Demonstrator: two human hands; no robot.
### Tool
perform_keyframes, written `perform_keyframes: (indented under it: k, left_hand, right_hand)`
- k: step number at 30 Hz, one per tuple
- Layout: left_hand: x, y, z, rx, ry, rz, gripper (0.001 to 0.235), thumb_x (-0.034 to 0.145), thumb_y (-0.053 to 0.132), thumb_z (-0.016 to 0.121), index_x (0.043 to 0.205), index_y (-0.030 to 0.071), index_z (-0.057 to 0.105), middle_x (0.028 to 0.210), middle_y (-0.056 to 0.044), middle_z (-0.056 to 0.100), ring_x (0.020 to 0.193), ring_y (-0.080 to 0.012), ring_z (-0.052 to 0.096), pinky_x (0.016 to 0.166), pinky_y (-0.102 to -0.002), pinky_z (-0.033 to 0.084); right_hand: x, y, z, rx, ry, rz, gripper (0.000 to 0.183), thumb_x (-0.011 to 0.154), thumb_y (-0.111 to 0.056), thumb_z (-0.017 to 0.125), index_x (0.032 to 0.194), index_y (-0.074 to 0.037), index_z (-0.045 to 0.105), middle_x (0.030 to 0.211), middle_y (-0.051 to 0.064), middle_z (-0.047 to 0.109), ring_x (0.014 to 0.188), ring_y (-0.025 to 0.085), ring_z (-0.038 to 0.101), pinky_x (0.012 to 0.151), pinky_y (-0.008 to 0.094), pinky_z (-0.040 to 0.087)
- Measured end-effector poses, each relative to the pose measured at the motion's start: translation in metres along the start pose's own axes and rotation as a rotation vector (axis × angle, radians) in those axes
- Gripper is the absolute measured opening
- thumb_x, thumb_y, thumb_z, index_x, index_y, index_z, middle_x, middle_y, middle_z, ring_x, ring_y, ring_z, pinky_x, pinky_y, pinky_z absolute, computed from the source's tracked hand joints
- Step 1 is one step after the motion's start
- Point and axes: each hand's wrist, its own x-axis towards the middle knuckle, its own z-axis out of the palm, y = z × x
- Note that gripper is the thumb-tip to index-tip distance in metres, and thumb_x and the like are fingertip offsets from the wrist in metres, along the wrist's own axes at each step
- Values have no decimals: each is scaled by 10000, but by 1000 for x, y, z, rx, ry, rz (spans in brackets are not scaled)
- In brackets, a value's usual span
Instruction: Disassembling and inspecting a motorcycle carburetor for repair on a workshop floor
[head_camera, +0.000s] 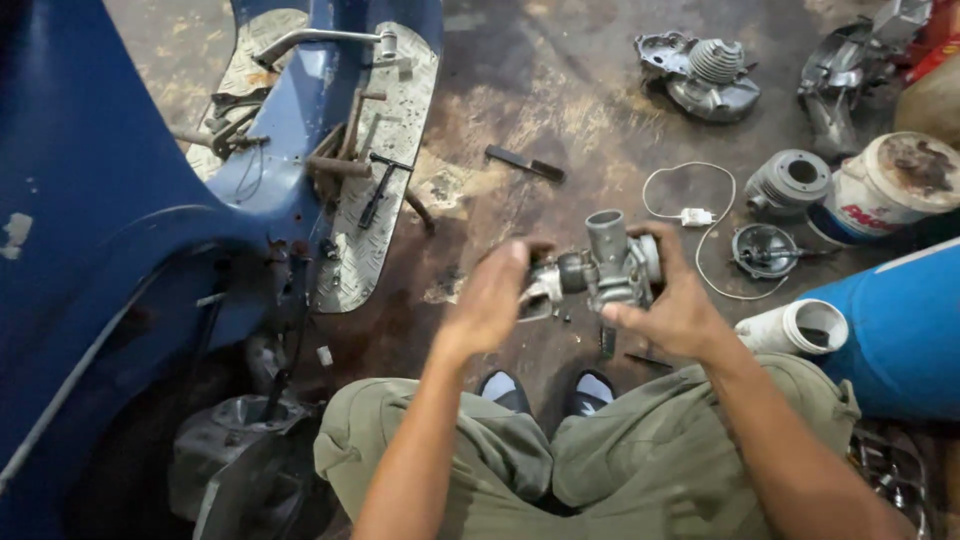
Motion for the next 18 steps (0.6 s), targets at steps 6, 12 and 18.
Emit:
perform_keyframes:
  k: [6, 12, 18]
  left_hand:
    - [14, -29, 3, -238, 41, 270, 625, 1068, 425, 325, 1385, -43, 591, 1294, -315, 643, 1252, -429, 583, 1071, -556, 445]
    - [11, -18, 17, -112, 235, 509, 867, 722, 584, 846, 1382, 71, 619, 1244, -149, 725, 1169, -354, 684, 990, -482, 543]
    - [7, -17, 21, 1, 274, 525, 603, 874, 351, 763, 1390, 71, 627, 1249, -182, 714, 1159, -428, 671, 971, -527, 540]
  right_hand:
    - [13, 22, -12, 169, 66, -2, 972, 653, -218, 875, 1483, -159, 370, 1104, 134, 605, 1027, 259, 595, 923, 413, 532]
    - [13, 10, -10, 381, 78, -43, 1005, 617, -220, 881, 1465, -172, 345, 1113, 163, 621, 975, 275, 649, 865, 431, 591]
    - [4, 15, -7, 318, 100, -73, 1008, 655, -298, 854, 1494, -174, 309, 1151, 157, 605, 1005, 255, 607, 852, 426, 573]
